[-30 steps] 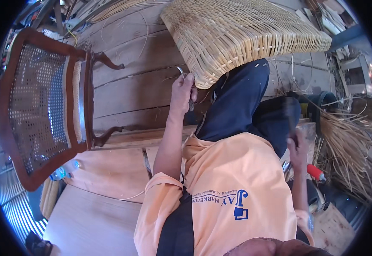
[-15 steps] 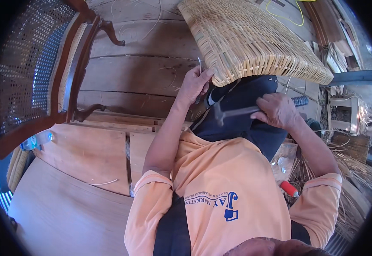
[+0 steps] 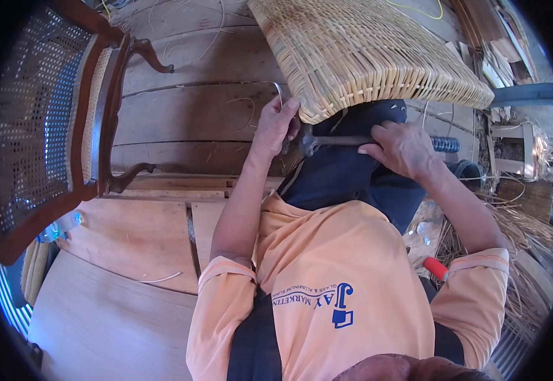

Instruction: The recorder is weaving and securing a rattan panel onto a chair frame using a hammer, nails, and a utility knife.

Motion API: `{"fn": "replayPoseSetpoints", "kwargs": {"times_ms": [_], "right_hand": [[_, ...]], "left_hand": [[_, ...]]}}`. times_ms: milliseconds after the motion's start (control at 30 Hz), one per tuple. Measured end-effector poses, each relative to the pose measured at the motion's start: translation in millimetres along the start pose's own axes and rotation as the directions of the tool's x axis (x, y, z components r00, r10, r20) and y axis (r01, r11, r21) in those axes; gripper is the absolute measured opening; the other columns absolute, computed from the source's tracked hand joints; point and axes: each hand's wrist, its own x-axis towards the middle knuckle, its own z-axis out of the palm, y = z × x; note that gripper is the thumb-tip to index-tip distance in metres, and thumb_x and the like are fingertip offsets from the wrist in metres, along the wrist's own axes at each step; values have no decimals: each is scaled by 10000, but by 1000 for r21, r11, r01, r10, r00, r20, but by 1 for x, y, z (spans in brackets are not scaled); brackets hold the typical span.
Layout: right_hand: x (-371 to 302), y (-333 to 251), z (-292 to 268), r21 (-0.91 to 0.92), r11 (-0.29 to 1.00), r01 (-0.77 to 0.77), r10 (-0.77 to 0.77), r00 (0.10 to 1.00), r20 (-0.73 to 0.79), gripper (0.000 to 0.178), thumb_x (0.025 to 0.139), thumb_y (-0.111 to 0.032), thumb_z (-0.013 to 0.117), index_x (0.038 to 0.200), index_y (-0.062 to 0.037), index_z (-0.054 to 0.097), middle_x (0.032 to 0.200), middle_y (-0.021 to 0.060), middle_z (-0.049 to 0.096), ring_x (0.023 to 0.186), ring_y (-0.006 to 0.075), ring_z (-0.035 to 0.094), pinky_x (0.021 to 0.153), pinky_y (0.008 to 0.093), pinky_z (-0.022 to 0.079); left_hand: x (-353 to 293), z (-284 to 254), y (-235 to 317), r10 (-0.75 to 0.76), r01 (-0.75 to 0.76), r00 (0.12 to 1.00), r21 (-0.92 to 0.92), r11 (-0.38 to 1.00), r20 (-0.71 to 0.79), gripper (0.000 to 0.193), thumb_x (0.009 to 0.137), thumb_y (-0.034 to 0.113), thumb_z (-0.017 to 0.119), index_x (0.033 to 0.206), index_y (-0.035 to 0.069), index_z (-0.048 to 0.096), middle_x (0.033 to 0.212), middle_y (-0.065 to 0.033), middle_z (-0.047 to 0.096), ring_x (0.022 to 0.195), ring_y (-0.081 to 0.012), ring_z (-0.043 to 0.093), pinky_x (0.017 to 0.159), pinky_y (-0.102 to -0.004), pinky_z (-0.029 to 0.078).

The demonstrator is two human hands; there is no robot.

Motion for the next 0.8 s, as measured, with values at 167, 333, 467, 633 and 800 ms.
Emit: {"fn": "replayPoseSetpoints", "kwargs": {"times_ms": [167, 333, 467, 633, 800], "right_hand": [[-55, 11, 27, 450, 885, -122, 249, 940, -235, 358, 871, -381, 616, 839, -30, 556, 707, 148, 549, 650, 339, 581, 579, 417, 447], [-147, 34, 111, 825, 333, -456, 794, 608, 16, 330, 903, -336, 573, 797, -25, 538, 561, 53, 450, 531, 134, 489, 495, 319, 386], [-197, 17, 159, 875, 59, -481, 917, 373, 144, 363, 912, -371, 571, 764, -42, 526, 562, 1, 471, 501, 105, 474, 472, 280, 373], [-209, 17, 182, 896, -31, -444, 924, 329, 195, 369, 918, -370, 559, 748, -43, 528, 574, 9, 499, 518, 120, 509, 483, 295, 394], [-166, 48, 120, 878, 328, -348, 802, 594, -65, 396, 898, -374, 547, 790, 7, 538, 624, 188, 502, 578, 320, 538, 565, 389, 425]], "left_hand": [[-15, 19, 2, 94, -92, 994, 30, 995, -63, 311, 865, 335, 636, 866, 61, 490, 635, 0, 491, 527, -69, 445, 495, -207, 363], [-12, 34, 12, 302, -165, 948, 659, 733, -98, 425, 720, 286, 736, 927, -5, 506, 736, -72, 565, 676, -159, 565, 629, -296, 465], [-18, 36, 6, 446, -256, 888, 686, 681, -112, 349, 781, 235, 666, 981, -22, 540, 851, -139, 631, 756, -213, 609, 712, -338, 489], [-23, 37, 3, 470, -211, 871, 754, 622, -143, 293, 883, 205, 542, 1054, -32, 529, 832, -92, 602, 701, -178, 567, 652, -320, 473], [-29, 35, 7, 351, -109, 919, 741, 663, -179, 332, 910, 214, 496, 1138, -27, 504, 791, -66, 539, 575, -113, 469, 512, -270, 394]]}}
